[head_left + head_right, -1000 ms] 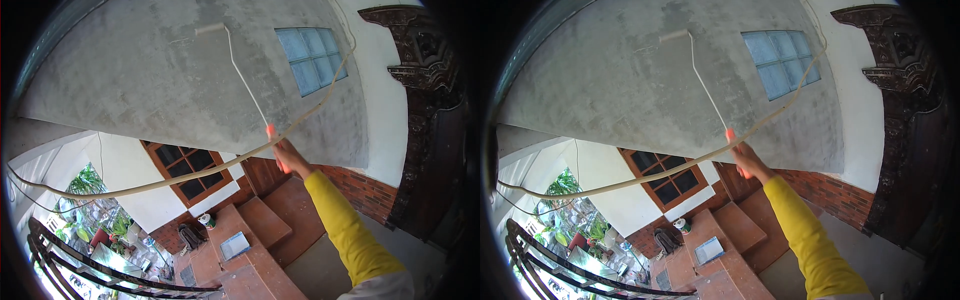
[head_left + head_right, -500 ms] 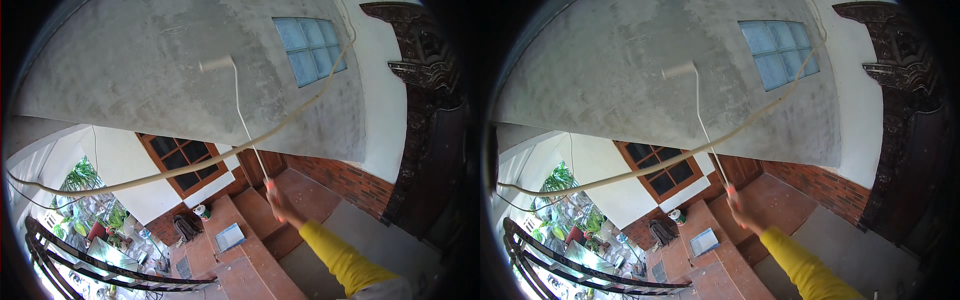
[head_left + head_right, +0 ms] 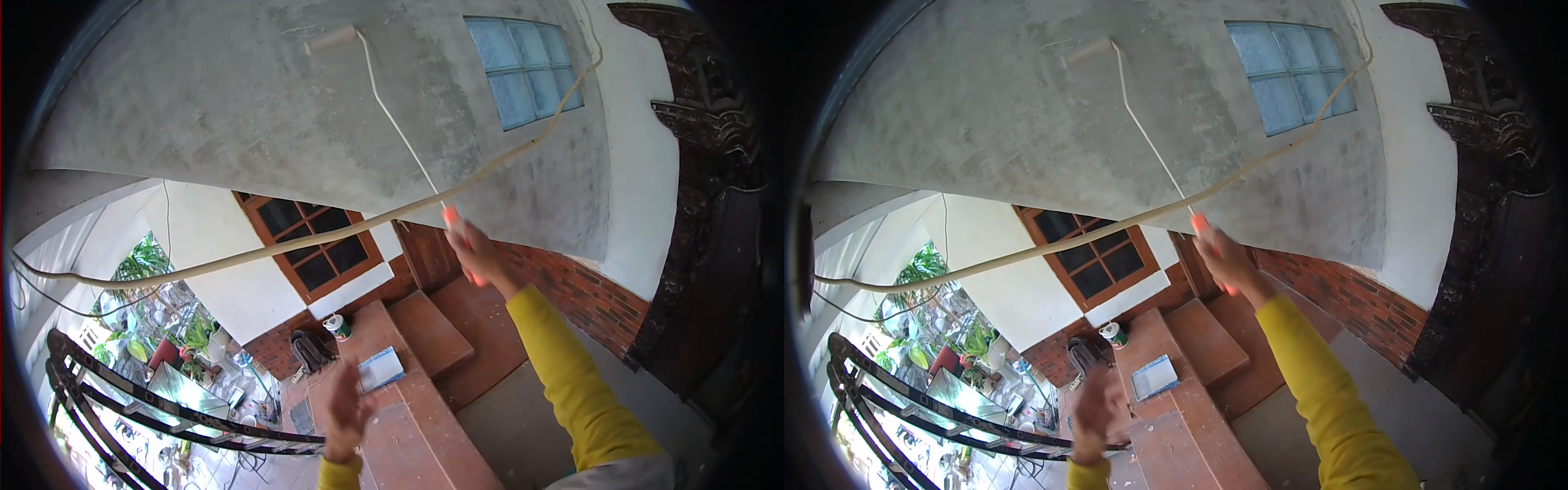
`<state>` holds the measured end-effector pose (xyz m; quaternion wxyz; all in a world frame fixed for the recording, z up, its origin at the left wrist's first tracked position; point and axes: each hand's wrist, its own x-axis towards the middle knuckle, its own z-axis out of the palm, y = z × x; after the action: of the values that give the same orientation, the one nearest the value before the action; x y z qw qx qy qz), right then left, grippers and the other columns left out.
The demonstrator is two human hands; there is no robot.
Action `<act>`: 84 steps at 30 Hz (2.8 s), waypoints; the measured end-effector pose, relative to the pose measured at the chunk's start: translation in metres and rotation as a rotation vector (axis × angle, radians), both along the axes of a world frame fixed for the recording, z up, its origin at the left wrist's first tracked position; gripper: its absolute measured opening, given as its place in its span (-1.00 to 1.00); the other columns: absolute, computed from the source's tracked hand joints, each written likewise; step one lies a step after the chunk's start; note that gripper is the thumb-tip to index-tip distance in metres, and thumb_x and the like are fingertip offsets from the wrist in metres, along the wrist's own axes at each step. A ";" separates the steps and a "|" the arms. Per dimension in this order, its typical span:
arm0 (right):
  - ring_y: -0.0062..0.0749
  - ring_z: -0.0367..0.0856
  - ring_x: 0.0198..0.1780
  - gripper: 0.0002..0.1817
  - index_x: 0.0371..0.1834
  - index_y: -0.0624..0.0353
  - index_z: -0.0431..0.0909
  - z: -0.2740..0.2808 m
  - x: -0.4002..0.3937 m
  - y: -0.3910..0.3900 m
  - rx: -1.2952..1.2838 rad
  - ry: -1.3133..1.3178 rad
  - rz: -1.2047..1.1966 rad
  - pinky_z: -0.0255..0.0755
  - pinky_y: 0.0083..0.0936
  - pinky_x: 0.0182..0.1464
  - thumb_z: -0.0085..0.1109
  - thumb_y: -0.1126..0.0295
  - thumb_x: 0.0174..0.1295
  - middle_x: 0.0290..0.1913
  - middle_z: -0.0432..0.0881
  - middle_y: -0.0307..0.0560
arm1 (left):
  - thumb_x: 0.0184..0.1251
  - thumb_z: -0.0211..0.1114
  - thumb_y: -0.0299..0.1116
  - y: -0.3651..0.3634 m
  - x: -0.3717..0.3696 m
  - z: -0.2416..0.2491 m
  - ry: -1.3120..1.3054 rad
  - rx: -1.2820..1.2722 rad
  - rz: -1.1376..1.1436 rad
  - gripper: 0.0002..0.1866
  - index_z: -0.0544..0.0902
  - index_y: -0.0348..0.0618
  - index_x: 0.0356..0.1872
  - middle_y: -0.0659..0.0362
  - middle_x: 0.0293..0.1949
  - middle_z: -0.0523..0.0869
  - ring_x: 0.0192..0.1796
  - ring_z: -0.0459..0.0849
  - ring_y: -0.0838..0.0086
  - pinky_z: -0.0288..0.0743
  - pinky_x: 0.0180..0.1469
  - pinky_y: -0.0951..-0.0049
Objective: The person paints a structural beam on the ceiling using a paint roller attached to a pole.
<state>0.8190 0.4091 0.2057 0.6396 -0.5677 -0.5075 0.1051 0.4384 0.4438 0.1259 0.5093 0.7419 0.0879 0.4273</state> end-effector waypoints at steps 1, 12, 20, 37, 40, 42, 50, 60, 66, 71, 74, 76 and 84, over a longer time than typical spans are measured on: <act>-0.57 0.36 -0.81 -0.62 0.11 0.23 0.33 0.034 -0.011 0.004 0.013 0.029 0.020 0.26 -0.51 -0.80 -0.08 0.15 0.46 -0.71 0.33 -0.30 | 0.39 0.19 -0.41 0.005 0.016 0.041 -0.184 -0.106 -0.099 -0.32 0.12 -0.27 0.47 -0.07 0.44 0.26 0.41 0.33 0.21 0.37 0.30 0.26; -0.02 0.71 -0.26 -0.54 0.20 0.24 0.35 -0.165 -0.114 0.017 0.127 -0.142 -0.274 0.55 -0.20 -0.26 0.01 0.16 0.38 -0.14 0.65 0.22 | 0.58 -0.08 -0.21 -0.010 0.069 0.223 -0.422 0.030 -0.035 -0.60 0.40 -0.31 0.21 -0.15 0.12 0.60 0.09 0.67 0.16 0.65 0.03 0.25; -0.20 0.65 -0.41 -0.49 0.29 0.18 0.32 -0.140 -0.086 0.015 -0.136 0.129 -0.013 0.51 -0.31 -0.40 0.03 0.15 0.37 -0.36 0.62 0.07 | 0.58 -0.05 -0.21 -0.053 0.066 0.222 -0.443 0.076 -0.211 -0.66 0.50 -0.34 -0.01 -0.29 -0.06 0.66 -0.06 0.74 0.07 0.72 -0.02 0.22; -0.47 0.58 -0.33 -0.48 0.37 0.21 0.27 -0.268 -0.069 -0.028 -0.015 -0.016 -0.096 0.47 -0.48 -0.23 -0.02 0.21 0.41 -0.34 0.58 -0.21 | 0.56 0.00 -0.30 -0.043 0.072 0.209 -0.490 0.066 -0.172 -0.68 0.50 -0.33 0.10 -0.25 0.00 0.65 -0.02 0.73 0.15 0.72 -0.02 0.27; -0.57 0.46 -0.60 -0.46 0.37 0.12 0.27 -0.273 -0.105 -0.090 -0.243 0.333 0.065 0.41 -0.55 -0.53 -0.02 0.11 0.41 -0.51 0.41 -0.30 | 0.56 0.00 -0.32 -0.045 0.081 0.206 -0.481 0.055 -0.173 -0.70 0.50 -0.33 0.11 -0.24 0.00 0.65 -0.03 0.74 0.17 0.72 -0.01 0.27; -0.63 0.38 -0.71 -0.44 0.41 0.07 0.23 -0.269 -0.117 -0.114 -0.203 0.479 0.082 0.35 -0.59 -0.65 -0.03 0.09 0.42 -0.59 0.35 -0.34 | 0.54 0.03 -0.35 -0.052 0.086 0.204 -0.472 0.059 -0.169 -0.72 0.51 -0.31 0.09 -0.22 -0.01 0.66 -0.07 0.75 0.19 0.72 -0.01 0.26; -0.68 0.24 -0.81 -0.26 0.49 0.20 0.11 -0.178 -0.042 -0.115 -0.179 0.443 -0.017 0.21 -0.61 -0.77 -0.26 -0.15 0.47 -0.71 0.26 -0.36 | 0.58 -0.04 -0.31 -0.058 0.094 0.207 -0.449 0.169 -0.188 -0.70 0.48 -0.29 0.11 -0.24 0.01 0.64 -0.10 0.77 0.22 0.75 -0.10 0.35; -0.47 0.28 -0.85 -0.61 -0.32 0.12 0.28 0.018 0.097 -0.063 0.030 0.118 -0.140 0.21 -0.47 -0.82 -0.14 0.01 0.46 -0.75 0.25 -0.30 | 0.58 -0.03 -0.27 -0.054 0.099 0.210 -0.428 0.209 -0.152 -0.67 0.47 -0.30 0.14 -0.22 0.00 0.66 -0.21 0.78 0.29 0.72 -0.19 0.36; -0.64 0.20 -0.81 -0.35 0.50 -0.04 0.17 -0.187 0.074 -0.121 -0.277 0.302 -0.131 0.15 -0.54 -0.75 -0.28 -0.14 0.47 -0.73 0.19 -0.37 | 0.58 -0.04 -0.27 -0.052 0.101 0.207 -0.434 0.224 -0.116 -0.66 0.46 -0.31 0.15 -0.19 -0.04 0.69 -0.27 0.76 0.34 0.67 -0.26 0.44; -0.67 0.17 -0.81 -0.23 0.48 0.02 0.21 -0.287 0.050 -0.143 -0.262 0.341 -0.120 0.17 -0.56 -0.75 -0.36 -0.29 0.41 -0.73 0.16 -0.40 | 0.58 -0.04 -0.26 -0.045 0.107 0.205 -0.450 0.216 -0.105 -0.64 0.46 -0.30 0.17 -0.19 -0.04 0.69 -0.27 0.76 0.37 0.66 -0.26 0.47; -0.68 0.21 -0.83 -0.18 0.49 0.13 0.13 -0.212 0.057 -0.146 -0.279 0.370 -0.056 0.18 -0.61 -0.77 -0.32 -0.29 0.40 -0.75 0.23 -0.38 | 0.58 -0.04 -0.25 -0.043 0.108 0.207 -0.445 0.247 -0.143 -0.64 0.46 -0.30 0.17 -0.18 -0.04 0.69 -0.26 0.75 0.38 0.66 -0.26 0.47; -0.65 0.22 -0.84 -0.18 0.49 0.14 0.13 -0.143 0.072 -0.137 -0.276 0.346 -0.087 0.19 -0.60 -0.76 -0.31 -0.29 0.41 -0.76 0.23 -0.36 | 0.58 -0.03 -0.24 -0.041 0.108 0.207 -0.454 0.261 -0.149 -0.64 0.46 -0.30 0.18 -0.18 -0.03 0.69 -0.25 0.75 0.39 0.66 -0.25 0.47; -0.65 0.22 -0.83 -0.17 0.48 0.11 0.19 -0.156 0.108 -0.115 -0.273 0.196 -0.144 0.18 -0.58 -0.76 -0.37 -0.32 0.39 -0.77 0.21 -0.39 | 0.57 -0.02 -0.23 -0.037 0.107 0.207 -0.457 0.286 -0.109 -0.63 0.46 -0.28 0.20 -0.16 -0.02 0.69 -0.23 0.75 0.38 0.67 -0.25 0.47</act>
<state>0.9274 0.2943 0.0499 0.6089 -0.6711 -0.3818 0.1820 0.5453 0.4065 0.3333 0.4284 0.6942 -0.1304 0.5635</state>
